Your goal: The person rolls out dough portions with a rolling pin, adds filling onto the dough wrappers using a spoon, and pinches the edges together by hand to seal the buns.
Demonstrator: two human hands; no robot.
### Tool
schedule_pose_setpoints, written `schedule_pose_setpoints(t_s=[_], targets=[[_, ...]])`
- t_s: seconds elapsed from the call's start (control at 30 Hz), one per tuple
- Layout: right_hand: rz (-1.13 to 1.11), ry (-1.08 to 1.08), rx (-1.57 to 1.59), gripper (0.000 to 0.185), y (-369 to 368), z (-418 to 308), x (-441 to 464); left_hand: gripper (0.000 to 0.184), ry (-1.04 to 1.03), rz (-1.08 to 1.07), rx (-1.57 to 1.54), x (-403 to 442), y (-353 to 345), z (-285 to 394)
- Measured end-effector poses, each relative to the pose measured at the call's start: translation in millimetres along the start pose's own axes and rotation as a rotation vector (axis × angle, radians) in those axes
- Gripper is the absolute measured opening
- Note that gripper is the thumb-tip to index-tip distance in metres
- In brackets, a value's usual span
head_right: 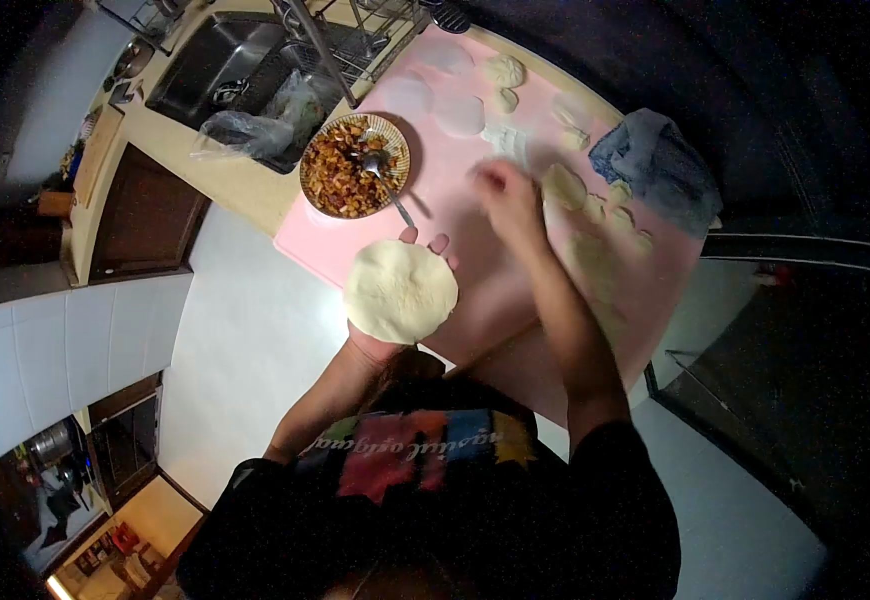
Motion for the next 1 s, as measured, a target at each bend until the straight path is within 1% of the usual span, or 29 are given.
schedule_pose_setpoints(t_s=[0.03, 0.07, 0.1, 0.13, 0.2, 0.23, 0.3, 0.33, 0.4, 0.43, 0.5, 0.53, 0.57, 0.6, 0.67, 0.73, 0.8, 0.83, 0.9, 0.93, 1.0], targets=[[0.126, 0.369, -0.297, 0.023, 4.1, -7.3, 38.3, 0.052, 0.057, 0.002, -0.027, -2.2, 2.1, 3.7], [0.179, 0.314, -0.505, 0.030, 3.8, 2.6, 74.9, 0.052, 0.060, 0.003, -0.033, -5.0, -0.7, 11.9], [0.228, 0.409, -0.686, 0.035, -0.2, 7.5, 105.6, 0.051, 0.081, 0.065, -0.052, -8.2, 2.5, 17.0], [0.232, 0.415, -0.689, 0.035, -4.2, 17.1, 133.1, 0.049, 0.101, 0.125, -0.071, -10.2, 6.6, 20.7], [0.290, 0.687, -0.913, 0.039, -17.9, 16.2, 163.9, 0.049, 0.079, 0.127, -0.033, -14.4, 11.7, 32.0], [0.288, 0.686, -0.916, 0.039, -14.5, 24.9, 179.1, 0.050, 0.071, 0.120, -0.008, -16.7, 15.6, 37.6], [-0.049, 0.456, -0.944, 0.036, -26.7, 61.1, 204.7, 0.052, 0.071, 0.132, -0.007, -13.7, 27.2, 47.6], [-0.059, 0.447, -0.944, 0.036, -27.3, 62.4, 202.4, 0.052, 0.070, 0.143, -0.013, -15.1, 33.3, 51.4], [-0.067, 0.287, -1.329, 0.033, -12.9, 73.1, 195.9, 0.052, 0.047, 0.084, 0.014, -19.2, 34.7, 56.5], [-0.027, 0.287, -1.455, 0.029, -10.1, 62.3, 172.4, 0.052, 0.050, 0.088, 0.007, -21.9, 37.4, 57.9], [0.071, 0.726, -1.364, 0.026, -19.9, 31.1, 95.7, 0.054, 0.057, 0.083, 0.025, -25.2, 38.3, 63.5], [-0.181, 0.572, -1.054, 0.026, -24.7, 35.2, 64.9, 0.054, 0.058, 0.074, 0.022, -24.4, 34.7, 67.1], [-0.421, 0.811, -0.874, 0.027, -42.3, 14.8, 6.0, 0.054, 0.057, 0.073, 0.019, -26.3, 33.2, 68.6], [-0.419, 0.804, -0.881, 0.027, -40.0, 10.3, -34.3, 0.053, 0.058, 0.075, 0.018, -27.9, 31.4, 67.9], [-0.612, 0.841, -0.834, 0.021, -52.1, 12.9, -119.2, 0.053, 0.070, 0.070, 0.014, -25.2, 25.3, 67.8], [-0.701, 0.851, -0.810, 0.020, -52.8, 31.2, -156.7, 0.053, 0.082, 0.068, 0.010, -23.2, 19.1, 66.2], [-0.618, 0.471, -0.764, 0.020, -33.6, 80.9, -152.7, 0.053, 0.085, 0.110, 0.027, -21.1, 16.1, 65.2], [-0.612, 0.463, -0.764, 0.020, -29.4, 95.1, -156.1, 0.053, 0.094, 0.114, 0.030, -19.6, 14.9, 65.1], [-0.299, 0.715, -1.007, 0.021, -8.9, 95.7, -152.4, 0.052, 0.116, 0.036, 0.080, -15.4, 5.1, 65.4], [-0.305, 0.711, -1.004, 0.021, -4.8, 93.4, -149.3, 0.052, 0.113, 0.043, 0.078, -15.0, 3.9, 66.5], [-0.326, 0.409, -0.900, 0.025, 9.6, 100.3, -128.3, 0.050, 0.117, 0.117, 0.095, -18.0, 7.8, 67.5]])
Point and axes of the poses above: each hand's wrist, its own x-axis towards the middle knuckle, its own y-axis out of the back of the hand, z = x × y, the point moved 9 cm from there along x, towards the middle knuckle, and after that the axes turned 8 degrees about z, right-handed, at the moved point
